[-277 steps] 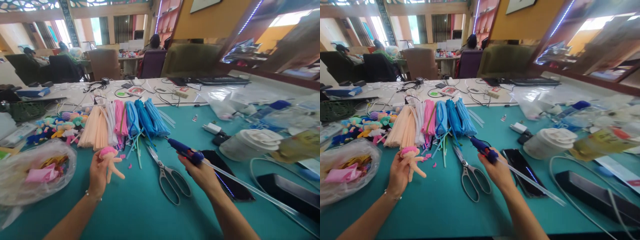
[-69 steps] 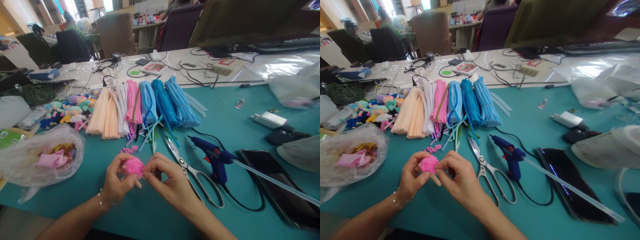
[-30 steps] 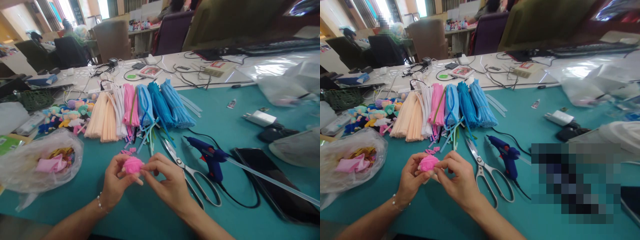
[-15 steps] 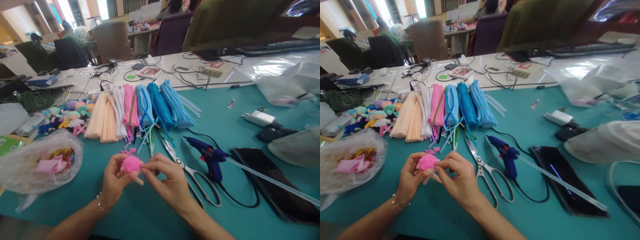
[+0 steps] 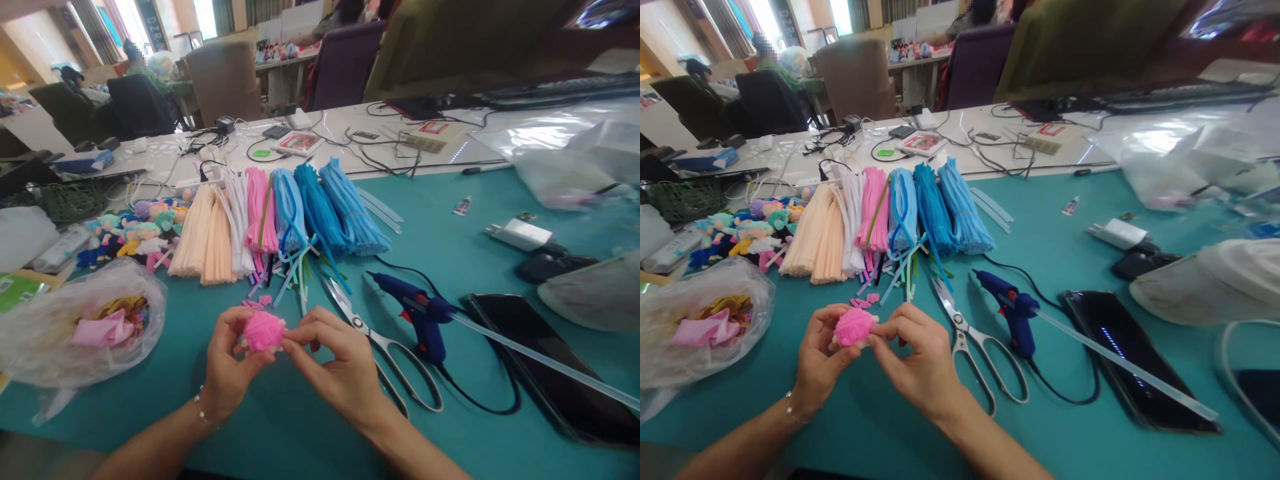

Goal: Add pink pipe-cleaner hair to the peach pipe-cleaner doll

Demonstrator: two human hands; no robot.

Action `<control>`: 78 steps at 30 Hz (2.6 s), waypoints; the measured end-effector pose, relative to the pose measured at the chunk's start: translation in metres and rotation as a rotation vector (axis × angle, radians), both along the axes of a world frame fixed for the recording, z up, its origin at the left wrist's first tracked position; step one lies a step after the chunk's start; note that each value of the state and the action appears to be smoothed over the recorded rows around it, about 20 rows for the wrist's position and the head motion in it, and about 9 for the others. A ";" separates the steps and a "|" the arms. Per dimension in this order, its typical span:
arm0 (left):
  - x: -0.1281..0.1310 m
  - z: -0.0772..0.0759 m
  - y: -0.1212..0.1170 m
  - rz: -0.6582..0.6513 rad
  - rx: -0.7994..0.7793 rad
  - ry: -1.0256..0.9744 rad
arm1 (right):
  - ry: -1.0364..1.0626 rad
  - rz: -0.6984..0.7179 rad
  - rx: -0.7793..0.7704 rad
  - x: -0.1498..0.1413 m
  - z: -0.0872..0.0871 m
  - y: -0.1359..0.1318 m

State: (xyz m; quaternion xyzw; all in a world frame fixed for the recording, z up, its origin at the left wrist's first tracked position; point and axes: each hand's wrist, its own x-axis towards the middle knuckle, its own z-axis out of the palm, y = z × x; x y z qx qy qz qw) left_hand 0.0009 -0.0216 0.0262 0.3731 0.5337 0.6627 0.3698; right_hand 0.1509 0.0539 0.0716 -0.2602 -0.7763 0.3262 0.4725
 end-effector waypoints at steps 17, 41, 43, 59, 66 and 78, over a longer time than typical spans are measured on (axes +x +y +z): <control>0.001 0.007 0.006 0.001 0.024 -0.124 | 0.043 0.028 -0.190 -0.001 0.002 0.002; -0.003 -0.001 0.004 -0.103 -0.048 -0.104 | -0.108 0.096 -0.291 -0.010 -0.012 -0.004; -0.003 0.000 0.003 -0.081 -0.080 -0.077 | -0.116 0.112 -0.287 -0.010 -0.010 -0.004; -0.003 0.003 -0.001 -0.064 0.012 -0.007 | 0.073 0.280 -0.725 -0.007 -0.003 -0.004; -0.001 0.008 0.000 -0.053 0.019 -0.001 | 0.151 0.334 -0.817 -0.008 -0.008 -0.001; -0.001 0.005 -0.002 -0.051 -0.001 0.005 | 0.117 0.267 -0.819 -0.009 -0.010 -0.005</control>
